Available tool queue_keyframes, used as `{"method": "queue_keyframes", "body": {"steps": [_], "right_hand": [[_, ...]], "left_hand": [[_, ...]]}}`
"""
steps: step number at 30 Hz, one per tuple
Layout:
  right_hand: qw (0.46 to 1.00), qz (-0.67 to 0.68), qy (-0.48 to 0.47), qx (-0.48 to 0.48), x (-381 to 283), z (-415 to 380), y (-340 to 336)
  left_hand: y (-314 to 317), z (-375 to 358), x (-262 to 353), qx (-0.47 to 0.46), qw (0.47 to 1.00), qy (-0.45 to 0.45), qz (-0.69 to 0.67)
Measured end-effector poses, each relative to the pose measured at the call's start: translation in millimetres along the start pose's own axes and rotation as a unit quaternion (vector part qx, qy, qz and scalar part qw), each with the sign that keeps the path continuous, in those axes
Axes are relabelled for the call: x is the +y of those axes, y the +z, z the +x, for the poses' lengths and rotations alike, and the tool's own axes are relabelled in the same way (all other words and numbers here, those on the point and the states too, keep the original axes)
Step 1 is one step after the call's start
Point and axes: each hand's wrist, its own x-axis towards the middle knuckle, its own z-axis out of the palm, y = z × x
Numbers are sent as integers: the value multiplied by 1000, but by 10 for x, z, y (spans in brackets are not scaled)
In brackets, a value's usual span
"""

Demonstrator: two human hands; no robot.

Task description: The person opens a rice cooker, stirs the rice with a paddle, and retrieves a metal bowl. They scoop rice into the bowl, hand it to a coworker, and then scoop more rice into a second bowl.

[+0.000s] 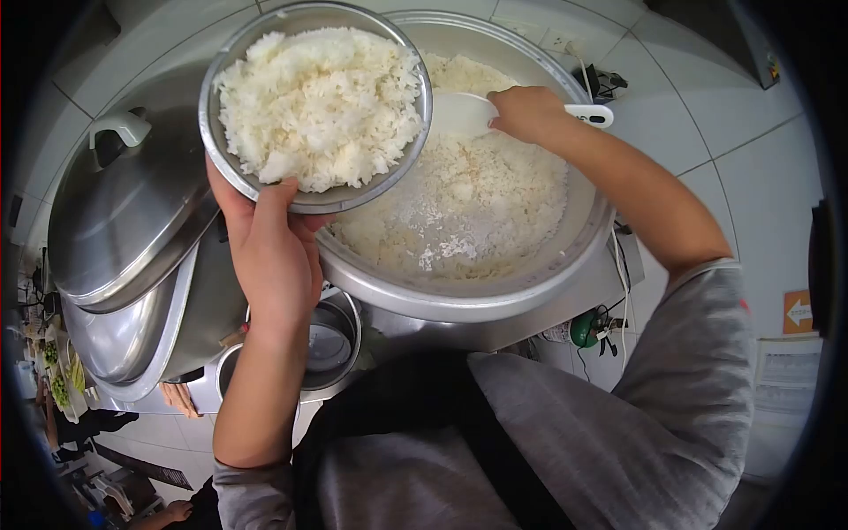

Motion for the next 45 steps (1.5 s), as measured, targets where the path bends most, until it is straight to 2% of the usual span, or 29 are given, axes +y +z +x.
{"method": "queue_keyframes", "body": {"steps": [1,3,5,9,10,12,13,15,19,21,22,24,26,28,29,31,32,33,34,37,38,40,42,44,45], "right_hand": [[1000,2,-1,-7,-52,-102,-11],[996,27,-27,-82,-127,-330,-94],[979,32,-65,-189,-269,-544,-101],[952,67,-155,-254,-738,-849,-16],[952,68,-153,-256,-867,-801,-48],[911,139,-124,-369,-1057,-714,-128],[912,139,-124,-365,-1056,-743,-121],[932,204,-186,-233,-1044,-856,-82],[937,189,-250,-152,-811,-1010,-217],[887,302,-218,-275,-644,-1025,-405],[891,297,-221,-263,-544,-1041,-491],[851,348,-149,-364,-321,-1092,-650],[822,401,-136,-380,-46,-1173,-887],[852,428,-83,-289,134,-1340,-1205],[853,429,-84,-285,151,-1382,-1292],[885,454,-99,-38,129,-1444,-1405],[885,454,-98,-36,14,-1413,-1335],[939,317,-79,105,-180,-1330,-1189],[954,167,-58,242,-304,-1277,-1117],[938,190,-79,280,-380,-1155,-1132],[923,217,-51,313,-311,-1089,-1179],[922,282,-27,265,-32,-757,-1206],[961,225,-15,162,87,-320,-990],[984,115,-2,135,116,347,-427],[984,124,29,125,-26,370,-377]], "left_hand": [[-12,-17,-23,1,1000,-7,1],[-35,-21,-60,21,999,25,26],[-47,-17,-67,18,999,22,14],[-3,-37,-72,43,998,32,20],[6,-40,-76,45,998,40,25],[8,-52,-86,45,998,41,33],[3,-53,-83,46,997,44,43],[48,-63,-82,50,997,52,26],[63,-58,-73,45,998,50,7],[72,-27,-23,35,998,54,5],[71,-1,4,25,999,23,-13],[61,59,39,13,999,-25,-20],[53,91,57,-4,999,-38,-17],[49,85,73,-27,996,-82,-1],[78,70,106,-29,997,-78,0],[172,25,192,-60,989,-128,-35],[198,9,234,-75,985,-149,-45],[224,-7,251,-76,985,-148,-45],[246,-15,263,-84,980,-165,-69],[234,-50,355,-74,978,-178,-79],[209,-72,390,-60,981,-175,-66],[75,-126,480,-51,984,-161,-55],[-56,-235,622,-29,984,-175,-37],[-150,-416,724,6,981,-185,-59],[-227,-495,749,27,980,-185,-67]]}}
